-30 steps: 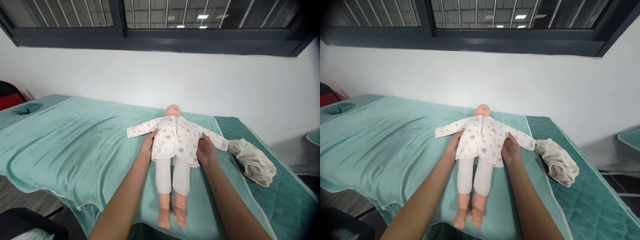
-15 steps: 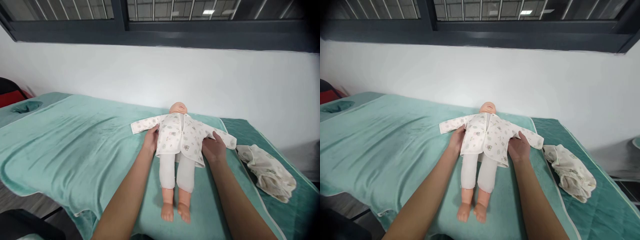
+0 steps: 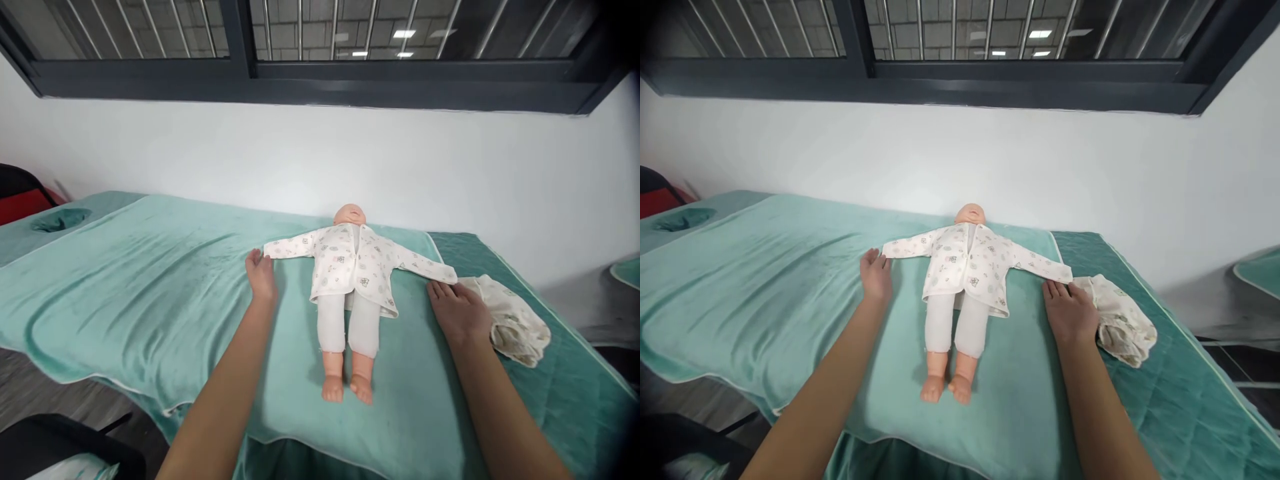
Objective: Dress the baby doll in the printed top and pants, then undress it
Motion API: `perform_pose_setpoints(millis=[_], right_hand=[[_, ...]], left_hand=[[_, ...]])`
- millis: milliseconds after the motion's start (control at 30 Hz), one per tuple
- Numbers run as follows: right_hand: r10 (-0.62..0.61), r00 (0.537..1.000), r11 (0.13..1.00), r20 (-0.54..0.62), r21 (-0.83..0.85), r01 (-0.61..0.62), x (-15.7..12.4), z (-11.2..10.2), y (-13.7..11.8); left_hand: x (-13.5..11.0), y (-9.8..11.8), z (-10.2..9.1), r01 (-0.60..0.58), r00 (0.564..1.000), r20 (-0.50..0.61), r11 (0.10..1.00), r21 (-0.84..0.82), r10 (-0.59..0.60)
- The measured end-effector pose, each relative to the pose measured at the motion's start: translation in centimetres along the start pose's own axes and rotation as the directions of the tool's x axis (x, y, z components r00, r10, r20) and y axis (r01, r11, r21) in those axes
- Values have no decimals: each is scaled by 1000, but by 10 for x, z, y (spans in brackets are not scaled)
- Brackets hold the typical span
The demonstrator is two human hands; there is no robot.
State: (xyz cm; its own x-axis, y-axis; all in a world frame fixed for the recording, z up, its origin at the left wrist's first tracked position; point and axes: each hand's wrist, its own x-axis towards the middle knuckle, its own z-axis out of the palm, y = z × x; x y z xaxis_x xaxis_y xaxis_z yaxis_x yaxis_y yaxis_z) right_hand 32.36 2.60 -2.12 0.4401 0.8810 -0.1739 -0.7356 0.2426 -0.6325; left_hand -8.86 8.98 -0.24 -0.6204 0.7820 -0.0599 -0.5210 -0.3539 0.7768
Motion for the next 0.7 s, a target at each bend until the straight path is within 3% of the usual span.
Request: perform_pose_setpoints(millis=[100, 200, 267, 333, 433, 533, 700], right_hand=[[-158, 987, 969, -10, -194, 153, -28, -6, 11], [-327, 929, 812, 172, -452, 369, -64, -2, 29], [-319, 872, 614, 371, -620, 488, -85, 3, 40], [-254, 796, 354, 549, -714, 605, -99, 8, 48], [-172, 701, 49, 692, -705, 707, -103, 11, 53], [-154, 701, -78, 696, -716, 694, -96, 12, 57], [-169, 735, -161, 657, -754, 637, -87, 16, 62]], left_hand=[[-17, -3, -6, -193, 981, 25, 942, 275, 193], [-33, -3, -8, -378, 925, 181, 759, 530, 335], [-45, -1, -8, -381, 923, 279, 732, 565, 266], [-57, 1, -10, -369, 907, 395, 733, 571, 149], [-75, 0, -13, -414, 828, 559, 700, 582, 25], [-89, -2, -17, -509, 766, 643, 620, 598, 9], [-106, -3, -19, -675, 655, 755, 456, 580, 9]])
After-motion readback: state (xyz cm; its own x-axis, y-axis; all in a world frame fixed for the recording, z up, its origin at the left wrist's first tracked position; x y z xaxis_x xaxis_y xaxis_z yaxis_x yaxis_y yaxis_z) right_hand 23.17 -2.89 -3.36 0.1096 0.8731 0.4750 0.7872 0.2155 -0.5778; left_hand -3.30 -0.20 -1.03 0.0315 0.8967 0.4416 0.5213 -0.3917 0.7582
